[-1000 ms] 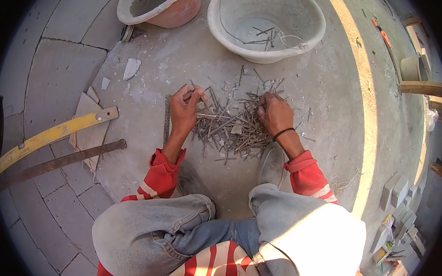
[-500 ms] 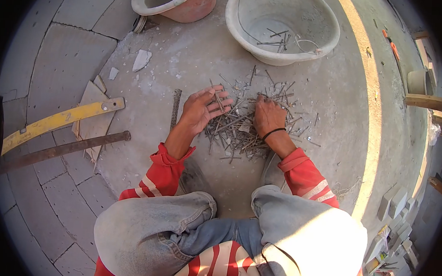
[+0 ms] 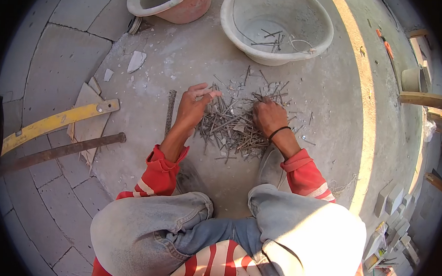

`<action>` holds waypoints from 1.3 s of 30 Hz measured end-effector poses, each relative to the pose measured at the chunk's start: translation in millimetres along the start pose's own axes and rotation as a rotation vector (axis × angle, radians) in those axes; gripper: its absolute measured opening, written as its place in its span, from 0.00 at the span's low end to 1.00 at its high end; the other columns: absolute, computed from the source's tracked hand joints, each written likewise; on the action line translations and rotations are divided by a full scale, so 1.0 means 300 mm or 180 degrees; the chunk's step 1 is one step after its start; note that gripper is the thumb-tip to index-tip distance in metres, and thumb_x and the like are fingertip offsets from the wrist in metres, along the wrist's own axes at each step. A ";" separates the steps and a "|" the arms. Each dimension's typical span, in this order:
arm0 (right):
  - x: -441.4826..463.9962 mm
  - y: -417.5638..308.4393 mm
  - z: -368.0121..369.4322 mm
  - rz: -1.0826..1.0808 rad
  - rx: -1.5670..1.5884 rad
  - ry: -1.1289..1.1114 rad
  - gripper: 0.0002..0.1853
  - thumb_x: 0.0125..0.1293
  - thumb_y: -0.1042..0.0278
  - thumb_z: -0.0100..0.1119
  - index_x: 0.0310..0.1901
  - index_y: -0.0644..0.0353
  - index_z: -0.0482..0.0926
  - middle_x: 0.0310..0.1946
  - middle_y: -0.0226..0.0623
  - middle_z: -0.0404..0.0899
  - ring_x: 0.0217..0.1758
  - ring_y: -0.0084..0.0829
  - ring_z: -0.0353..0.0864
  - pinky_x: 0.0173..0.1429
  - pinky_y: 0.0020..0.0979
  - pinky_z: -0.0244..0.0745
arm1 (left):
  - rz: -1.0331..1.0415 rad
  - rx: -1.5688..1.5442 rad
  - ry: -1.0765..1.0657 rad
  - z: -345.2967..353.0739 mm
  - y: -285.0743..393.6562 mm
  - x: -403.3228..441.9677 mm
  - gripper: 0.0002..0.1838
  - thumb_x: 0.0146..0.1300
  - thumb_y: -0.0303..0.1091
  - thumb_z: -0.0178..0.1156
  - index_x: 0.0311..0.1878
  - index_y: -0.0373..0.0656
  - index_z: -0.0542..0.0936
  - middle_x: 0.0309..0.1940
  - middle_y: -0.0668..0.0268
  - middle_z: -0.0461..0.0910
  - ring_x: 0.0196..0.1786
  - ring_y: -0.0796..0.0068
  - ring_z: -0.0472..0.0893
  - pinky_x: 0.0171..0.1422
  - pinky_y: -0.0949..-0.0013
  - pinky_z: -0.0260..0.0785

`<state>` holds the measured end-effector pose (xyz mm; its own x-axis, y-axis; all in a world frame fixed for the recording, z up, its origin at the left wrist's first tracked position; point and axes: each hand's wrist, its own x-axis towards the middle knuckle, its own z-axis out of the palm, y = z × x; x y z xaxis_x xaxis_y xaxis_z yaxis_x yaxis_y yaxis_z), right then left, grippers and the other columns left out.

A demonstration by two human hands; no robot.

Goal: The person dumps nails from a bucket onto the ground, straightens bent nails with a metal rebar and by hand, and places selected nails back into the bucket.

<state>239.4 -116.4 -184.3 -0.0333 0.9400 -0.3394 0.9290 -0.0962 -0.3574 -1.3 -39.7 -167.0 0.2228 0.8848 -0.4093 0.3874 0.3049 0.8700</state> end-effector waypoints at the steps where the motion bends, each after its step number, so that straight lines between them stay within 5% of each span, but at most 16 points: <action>1: 0.007 0.007 0.003 -0.0123 -0.0138 -0.0077 0.09 0.67 0.66 0.62 0.42 0.62 0.83 0.48 0.53 0.81 0.51 0.58 0.84 0.54 0.53 0.81 | 0.0023 0.0007 -0.0003 -0.005 0.000 0.005 0.16 0.73 0.42 0.66 0.52 0.41 0.92 0.66 0.57 0.77 0.66 0.63 0.77 0.72 0.58 0.68; 5: 0.013 0.018 0.027 -0.0201 -0.0199 0.0351 0.11 0.68 0.66 0.62 0.44 0.65 0.83 0.46 0.54 0.83 0.46 0.56 0.87 0.53 0.51 0.84 | -0.0483 -0.0137 -0.0476 -0.030 0.049 -0.008 0.16 0.72 0.42 0.68 0.51 0.38 0.92 0.45 0.65 0.87 0.45 0.76 0.81 0.57 0.67 0.73; 7: 0.000 -0.018 -0.065 0.0038 0.1644 0.0146 0.10 0.75 0.64 0.60 0.43 0.64 0.81 0.39 0.44 0.84 0.43 0.44 0.89 0.50 0.41 0.85 | -0.0280 -0.0340 -0.0457 -0.002 0.062 -0.025 0.16 0.72 0.40 0.68 0.51 0.37 0.91 0.40 0.68 0.87 0.43 0.77 0.80 0.54 0.69 0.73; 8: -0.008 -0.057 -0.101 0.0047 0.1647 0.0157 0.10 0.75 0.64 0.60 0.43 0.64 0.81 0.39 0.44 0.84 0.43 0.44 0.89 0.50 0.41 0.85 | -0.0092 -0.0549 -0.0460 0.022 0.069 -0.032 0.16 0.72 0.39 0.69 0.52 0.36 0.91 0.36 0.70 0.88 0.41 0.79 0.80 0.51 0.71 0.73; 10: -0.019 -0.153 -0.177 0.0823 0.5111 -0.0214 0.10 0.81 0.62 0.56 0.44 0.60 0.79 0.35 0.31 0.83 0.36 0.28 0.85 0.42 0.28 0.80 | 0.0082 -0.0729 -0.0511 0.058 0.131 -0.024 0.16 0.72 0.38 0.69 0.53 0.36 0.90 0.37 0.68 0.88 0.41 0.79 0.81 0.50 0.72 0.73; 15: -0.011 -0.162 -0.407 0.0100 0.4634 -0.0185 0.10 0.82 0.60 0.57 0.49 0.58 0.79 0.37 0.26 0.83 0.32 0.16 0.77 0.37 0.20 0.70 | 0.0755 -0.1128 -0.0397 0.017 0.261 0.039 0.17 0.71 0.38 0.70 0.55 0.37 0.89 0.37 0.67 0.89 0.39 0.78 0.81 0.48 0.72 0.73; 16: -0.013 -0.165 -0.474 -0.0243 0.4497 0.0031 0.10 0.82 0.60 0.59 0.49 0.58 0.80 0.37 0.26 0.83 0.31 0.15 0.75 0.36 0.19 0.68 | 0.0942 -0.0411 -0.0251 0.003 0.232 0.056 0.16 0.69 0.38 0.71 0.53 0.37 0.89 0.37 0.64 0.89 0.39 0.74 0.83 0.49 0.70 0.74; 20: 0.071 -0.095 -0.699 -0.1135 0.2141 0.1859 0.12 0.81 0.60 0.60 0.51 0.61 0.82 0.39 0.33 0.89 0.39 0.20 0.84 0.43 0.25 0.76 | 0.0968 0.1570 -0.0521 0.053 0.030 0.041 0.14 0.65 0.36 0.72 0.48 0.37 0.88 0.38 0.58 0.88 0.44 0.59 0.86 0.52 0.60 0.76; 21: 0.116 -0.038 -0.714 -0.1023 0.0910 0.2411 0.15 0.81 0.56 0.61 0.53 0.61 0.85 0.47 0.35 0.91 0.48 0.25 0.87 0.52 0.30 0.79 | 0.0967 0.1559 -0.0537 0.075 -0.022 0.025 0.14 0.65 0.36 0.72 0.48 0.37 0.88 0.38 0.58 0.88 0.44 0.59 0.86 0.52 0.60 0.76; 22: 0.107 -0.039 -0.711 -0.0999 0.0898 0.2404 0.15 0.81 0.56 0.61 0.53 0.61 0.85 0.47 0.35 0.91 0.48 0.25 0.87 0.52 0.30 0.79 | 0.1314 0.1993 -0.0192 0.096 -0.065 0.003 0.13 0.65 0.36 0.71 0.46 0.36 0.87 0.39 0.56 0.86 0.46 0.55 0.85 0.53 0.56 0.76; 24: 0.092 -0.067 -0.704 -0.1284 -0.0104 0.3474 0.10 0.75 0.65 0.66 0.51 0.62 0.85 0.40 0.36 0.90 0.43 0.26 0.88 0.49 0.30 0.80 | 0.1664 0.2394 0.0161 0.121 -0.118 0.009 0.12 0.64 0.35 0.70 0.44 0.36 0.87 0.41 0.54 0.84 0.49 0.50 0.83 0.54 0.52 0.75; 27: -0.028 -0.151 -0.550 -0.0964 0.1560 0.1835 0.06 0.70 0.75 0.68 0.47 0.63 0.86 0.32 0.37 0.88 0.33 0.27 0.87 0.41 0.29 0.79 | 0.1718 0.2459 0.0176 0.101 -0.149 0.023 0.11 0.65 0.35 0.69 0.42 0.36 0.85 0.41 0.54 0.79 0.49 0.49 0.81 0.54 0.48 0.74; 29: -0.032 -0.097 -0.401 -0.1175 0.1127 0.0739 0.07 0.67 0.76 0.64 0.45 0.65 0.85 0.35 0.49 0.87 0.37 0.52 0.86 0.46 0.42 0.81 | 0.1439 0.2105 0.0239 0.079 -0.147 0.026 0.11 0.65 0.35 0.67 0.40 0.36 0.82 0.40 0.53 0.80 0.47 0.47 0.81 0.52 0.48 0.73; 31: -0.030 -0.021 -0.214 -0.0962 0.0865 0.0100 0.09 0.69 0.70 0.64 0.47 0.63 0.86 0.41 0.50 0.86 0.45 0.56 0.85 0.53 0.48 0.81 | 0.1303 0.1947 0.0259 0.061 -0.136 0.027 0.11 0.66 0.35 0.67 0.39 0.36 0.80 0.39 0.52 0.80 0.46 0.47 0.81 0.52 0.48 0.73; 35: -0.069 0.012 0.022 -0.0875 0.0191 0.0144 0.15 0.68 0.65 0.69 0.53 0.59 0.85 0.49 0.47 0.79 0.58 0.51 0.79 0.64 0.48 0.77 | 0.1363 0.1692 0.0403 0.037 -0.115 0.025 0.12 0.65 0.36 0.65 0.37 0.36 0.77 0.35 0.51 0.80 0.40 0.48 0.81 0.47 0.50 0.72; 39: -0.059 -0.043 0.066 -0.0523 -0.0168 0.0193 0.15 0.67 0.60 0.69 0.51 0.56 0.85 0.51 0.45 0.81 0.62 0.50 0.79 0.64 0.48 0.77 | 0.1372 0.1460 0.0342 0.061 -0.120 0.035 0.12 0.66 0.36 0.65 0.36 0.37 0.77 0.34 0.52 0.80 0.38 0.49 0.82 0.44 0.51 0.72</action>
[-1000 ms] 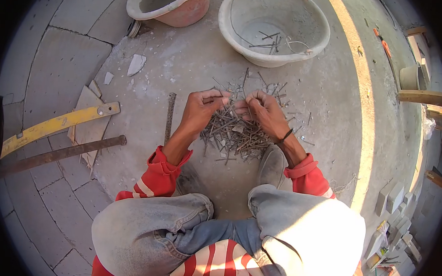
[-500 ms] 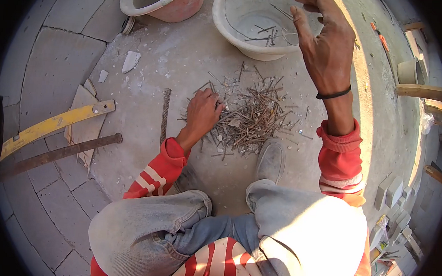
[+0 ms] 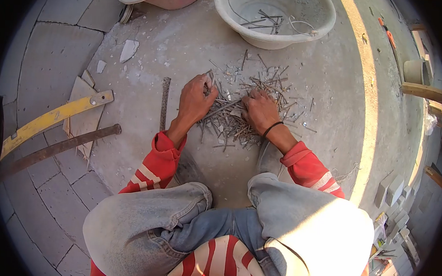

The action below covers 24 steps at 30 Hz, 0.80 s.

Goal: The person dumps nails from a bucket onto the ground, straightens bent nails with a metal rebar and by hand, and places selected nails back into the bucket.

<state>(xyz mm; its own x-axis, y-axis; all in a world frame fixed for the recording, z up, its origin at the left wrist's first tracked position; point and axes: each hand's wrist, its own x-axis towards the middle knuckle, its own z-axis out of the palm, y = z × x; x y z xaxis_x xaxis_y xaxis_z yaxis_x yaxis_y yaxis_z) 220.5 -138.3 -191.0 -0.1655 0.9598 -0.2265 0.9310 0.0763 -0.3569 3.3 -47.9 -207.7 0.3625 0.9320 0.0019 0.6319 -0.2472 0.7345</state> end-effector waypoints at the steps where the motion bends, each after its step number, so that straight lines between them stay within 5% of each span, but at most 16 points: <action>1: 0.023 0.015 -0.001 -0.0065 0.0019 -0.0191 0.13 0.66 0.61 0.69 0.49 0.56 0.86 0.48 0.44 0.82 0.59 0.50 0.80 0.62 0.45 0.78 | 0.0108 0.0032 0.0027 0.005 0.001 0.006 0.11 0.66 0.35 0.64 0.36 0.36 0.77 0.32 0.52 0.80 0.35 0.49 0.81 0.43 0.52 0.72; 6: 0.017 0.068 -0.071 0.0108 0.1266 -0.0416 0.09 0.68 0.65 0.71 0.44 0.59 0.88 0.39 0.38 0.87 0.46 0.40 0.84 0.56 0.35 0.77 | -0.0253 -0.0125 -0.0149 -0.010 0.025 -0.011 0.11 0.66 0.34 0.64 0.36 0.36 0.77 0.28 0.54 0.81 0.31 0.51 0.82 0.42 0.53 0.74; 8: -0.004 0.145 -0.071 0.0980 0.2990 -0.0102 0.09 0.73 0.65 0.69 0.43 0.63 0.88 0.36 0.31 0.89 0.40 0.26 0.82 0.50 0.30 0.75 | -0.0197 -0.0591 -0.0012 0.012 0.023 0.001 0.10 0.67 0.34 0.64 0.38 0.35 0.79 0.28 0.55 0.84 0.30 0.56 0.83 0.40 0.57 0.75; 14: -0.061 0.116 -0.134 0.0978 0.2845 0.0717 0.11 0.78 0.64 0.65 0.44 0.66 0.87 0.39 0.29 0.88 0.45 0.19 0.81 0.52 0.25 0.75 | -0.0601 -0.1368 -0.0401 -0.032 0.083 0.019 0.11 0.69 0.30 0.61 0.50 0.36 0.83 0.36 0.60 0.89 0.41 0.76 0.86 0.47 0.68 0.75; 17: -0.059 0.069 -0.139 0.0779 0.3104 0.1044 0.10 0.79 0.65 0.64 0.47 0.66 0.86 0.38 0.30 0.88 0.44 0.19 0.82 0.53 0.25 0.77 | -0.1024 -0.2552 -0.0839 -0.031 0.086 0.019 0.14 0.69 0.28 0.61 0.56 0.35 0.81 0.40 0.61 0.89 0.45 0.79 0.86 0.51 0.72 0.75; 24: -0.019 0.007 -0.185 0.0989 0.3287 0.1328 0.09 0.77 0.68 0.66 0.49 0.66 0.85 0.41 0.31 0.88 0.44 0.19 0.82 0.51 0.23 0.77 | -0.1143 -0.2891 -0.1237 0.005 0.164 -0.012 0.16 0.69 0.31 0.65 0.57 0.34 0.79 0.43 0.63 0.86 0.46 0.77 0.85 0.52 0.72 0.76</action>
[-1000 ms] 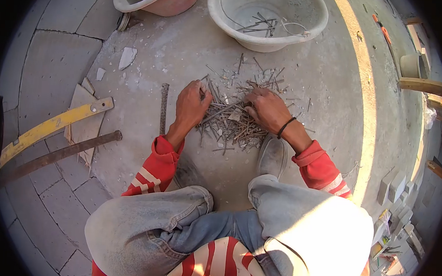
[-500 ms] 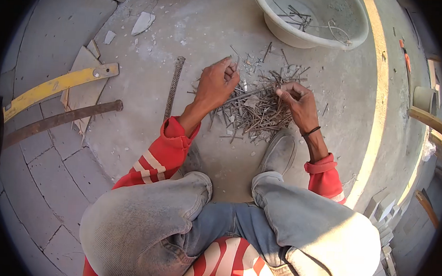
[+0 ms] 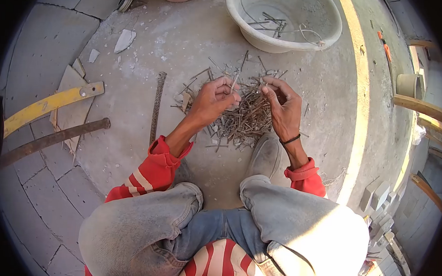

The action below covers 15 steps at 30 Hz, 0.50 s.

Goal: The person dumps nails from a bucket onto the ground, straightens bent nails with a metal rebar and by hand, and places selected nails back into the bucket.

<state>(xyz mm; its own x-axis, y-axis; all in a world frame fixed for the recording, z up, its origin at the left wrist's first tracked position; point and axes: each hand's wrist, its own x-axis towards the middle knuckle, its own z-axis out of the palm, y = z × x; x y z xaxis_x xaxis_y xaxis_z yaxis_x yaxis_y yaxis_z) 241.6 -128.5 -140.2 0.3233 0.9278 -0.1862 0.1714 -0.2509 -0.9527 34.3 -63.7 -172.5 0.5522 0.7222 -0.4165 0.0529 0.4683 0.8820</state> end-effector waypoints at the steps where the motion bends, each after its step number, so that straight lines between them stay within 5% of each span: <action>1: 0.008 -0.013 0.000 -0.0050 -0.0027 -0.0019 0.08 0.77 0.70 0.67 0.49 0.67 0.85 0.40 0.31 0.88 0.43 0.19 0.82 0.51 0.23 0.77 | 0.0029 0.0007 -0.0006 0.007 -0.008 0.001 0.16 0.69 0.31 0.65 0.57 0.34 0.79 0.43 0.63 0.86 0.46 0.77 0.85 0.52 0.72 0.76; 8: 0.026 -0.049 -0.036 -0.0297 0.0308 0.0135 0.08 0.76 0.70 0.67 0.49 0.65 0.85 0.40 0.31 0.87 0.42 0.19 0.82 0.50 0.23 0.78 | 0.0508 0.0927 0.0010 0.027 -0.008 0.009 0.14 0.69 0.33 0.69 0.52 0.35 0.81 0.39 0.68 0.84 0.41 0.82 0.79 0.51 0.73 0.73; 15: 0.017 -0.076 -0.043 -0.0427 0.0666 0.0072 0.08 0.77 0.69 0.67 0.50 0.65 0.84 0.42 0.32 0.87 0.42 0.21 0.83 0.51 0.25 0.80 | 0.0700 0.0979 -0.0237 0.035 0.027 -0.005 0.18 0.67 0.39 0.71 0.54 0.38 0.86 0.24 0.76 0.69 0.29 0.84 0.65 0.35 0.72 0.59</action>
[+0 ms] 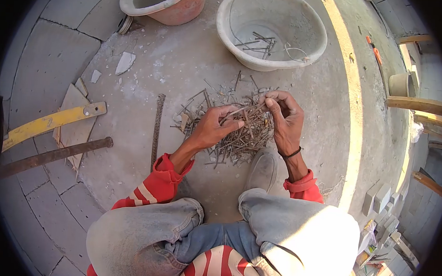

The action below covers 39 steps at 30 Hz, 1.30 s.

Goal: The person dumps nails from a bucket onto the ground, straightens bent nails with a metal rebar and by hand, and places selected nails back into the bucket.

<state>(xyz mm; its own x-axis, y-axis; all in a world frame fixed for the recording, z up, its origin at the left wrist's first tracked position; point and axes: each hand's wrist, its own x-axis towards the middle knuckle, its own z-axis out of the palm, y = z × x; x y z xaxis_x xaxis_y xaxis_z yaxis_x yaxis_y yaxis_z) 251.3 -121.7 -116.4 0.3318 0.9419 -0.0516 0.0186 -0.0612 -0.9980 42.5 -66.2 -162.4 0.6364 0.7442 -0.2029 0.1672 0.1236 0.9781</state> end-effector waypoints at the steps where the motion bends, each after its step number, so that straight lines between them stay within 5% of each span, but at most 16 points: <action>1: 0.003 0.000 -0.002 -0.0004 0.0028 0.0056 0.08 0.77 0.69 0.67 0.50 0.65 0.84 0.42 0.33 0.88 0.42 0.21 0.83 0.51 0.26 0.81 | -0.0175 0.0108 -0.0123 -0.007 0.019 -0.004 0.18 0.66 0.40 0.72 0.54 0.40 0.86 0.21 0.76 0.64 0.26 0.82 0.62 0.31 0.70 0.56; 8: 0.010 0.076 -0.050 0.0482 0.0404 0.0282 0.07 0.77 0.72 0.65 0.50 0.66 0.82 0.45 0.38 0.89 0.47 0.26 0.88 0.55 0.29 0.86 | -0.0404 -0.0411 0.0102 -0.011 -0.038 0.005 0.19 0.67 0.40 0.73 0.53 0.36 0.87 0.23 0.82 0.67 0.28 0.87 0.64 0.35 0.74 0.58; 10: -0.006 0.115 -0.080 0.1064 0.1374 0.0286 0.05 0.76 0.75 0.64 0.48 0.67 0.81 0.47 0.42 0.88 0.49 0.31 0.90 0.57 0.32 0.89 | -0.0503 -0.1140 0.0323 -0.014 -0.047 0.006 0.21 0.68 0.40 0.72 0.57 0.35 0.86 0.27 0.82 0.72 0.29 0.87 0.67 0.36 0.73 0.61; 13: -0.054 0.186 -0.084 0.1782 0.2275 0.0247 0.04 0.74 0.80 0.63 0.47 0.68 0.81 0.49 0.45 0.88 0.50 0.35 0.91 0.58 0.35 0.91 | -0.0680 -0.0982 0.0549 -0.018 -0.052 0.012 0.22 0.68 0.38 0.72 0.60 0.35 0.85 0.30 0.80 0.76 0.30 0.88 0.68 0.37 0.74 0.62; 16: -0.101 0.217 -0.057 0.1769 0.1261 -0.0491 0.05 0.73 0.83 0.61 0.47 0.67 0.81 0.48 0.45 0.88 0.51 0.35 0.91 0.57 0.33 0.90 | -0.0759 -0.0954 0.0632 -0.010 -0.041 0.007 0.20 0.69 0.35 0.69 0.61 0.36 0.85 0.28 0.81 0.75 0.30 0.89 0.67 0.37 0.77 0.61; 17: -0.110 0.212 -0.055 0.1689 0.0238 -0.0739 0.06 0.74 0.81 0.60 0.50 0.68 0.82 0.47 0.42 0.89 0.50 0.33 0.91 0.54 0.30 0.88 | -0.0749 -0.0937 0.0622 -0.011 -0.040 0.004 0.20 0.69 0.35 0.69 0.61 0.36 0.85 0.28 0.81 0.75 0.30 0.89 0.67 0.37 0.77 0.61; 19: -0.112 0.181 -0.006 0.1507 -0.0058 -0.0907 0.07 0.76 0.80 0.58 0.51 0.68 0.82 0.46 0.39 0.89 0.48 0.30 0.90 0.52 0.29 0.87 | -0.0716 -0.0297 0.0358 -0.003 -0.025 -0.003 0.19 0.70 0.30 0.65 0.62 0.38 0.85 0.26 0.83 0.70 0.29 0.90 0.65 0.36 0.79 0.58; 24: -0.078 0.118 0.025 0.0780 -0.1356 -0.0799 0.09 0.77 0.74 0.58 0.49 0.68 0.85 0.37 0.40 0.88 0.37 0.27 0.84 0.44 0.31 0.80 | -0.0302 -0.0576 0.0558 0.008 -0.017 -0.007 0.20 0.66 0.28 0.61 0.61 0.38 0.86 0.23 0.81 0.69 0.26 0.88 0.64 0.32 0.75 0.58; 25: -0.078 0.135 0.031 0.0230 -0.1211 -0.0482 0.09 0.76 0.74 0.59 0.49 0.67 0.86 0.34 0.41 0.86 0.35 0.30 0.84 0.44 0.33 0.79 | -0.0455 -0.0391 0.0463 -0.008 -0.033 -0.008 0.19 0.66 0.29 0.62 0.60 0.38 0.86 0.23 0.80 0.70 0.26 0.87 0.64 0.32 0.74 0.58; 29: -0.063 0.059 0.035 0.0050 -0.1203 -0.0126 0.08 0.76 0.74 0.60 0.50 0.67 0.86 0.35 0.40 0.86 0.38 0.34 0.84 0.48 0.33 0.78 | -0.0571 0.0259 -0.0155 -0.036 -0.082 -0.016 0.18 0.66 0.32 0.63 0.57 0.38 0.87 0.23 0.76 0.73 0.26 0.86 0.65 0.32 0.71 0.59; 32: -0.043 0.014 0.012 -0.0630 -0.1225 -0.0116 0.09 0.79 0.71 0.60 0.49 0.68 0.85 0.39 0.38 0.84 0.41 0.28 0.81 0.50 0.30 0.77 | -0.0699 0.0382 0.0313 -0.013 -0.010 -0.036 0.18 0.68 0.35 0.63 0.57 0.37 0.87 0.21 0.74 0.72 0.26 0.84 0.65 0.31 0.69 0.59; 35: -0.011 -0.085 -0.029 -0.1072 -0.1290 0.0069 0.08 0.77 0.74 0.59 0.49 0.68 0.86 0.42 0.45 0.85 0.45 0.38 0.84 0.54 0.35 0.77 | -0.0352 0.0307 0.0597 -0.047 -0.021 -0.024 0.16 0.72 0.32 0.61 0.56 0.36 0.87 0.23 0.80 0.68 0.28 0.87 0.64 0.34 0.74 0.57; 39: 0.074 -0.232 -0.096 -0.1309 -0.0864 0.0333 0.08 0.77 0.74 0.60 0.49 0.67 0.86 0.42 0.44 0.85 0.44 0.39 0.84 0.54 0.36 0.78 | -0.0646 0.0363 0.0134 -0.212 0.187 -0.030 0.16 0.74 0.31 0.57 0.58 0.35 0.87 0.27 0.75 0.70 0.30 0.85 0.65 0.37 0.74 0.60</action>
<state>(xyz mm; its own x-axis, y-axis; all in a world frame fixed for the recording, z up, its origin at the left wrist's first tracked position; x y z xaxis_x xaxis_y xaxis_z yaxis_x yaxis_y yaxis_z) 284.7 -105.9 -46.9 0.3380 0.8688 0.3618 0.4077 0.2113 -0.8883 -1.6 -24.3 -102.6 0.5495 0.7387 -0.3904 0.3741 0.2003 0.9055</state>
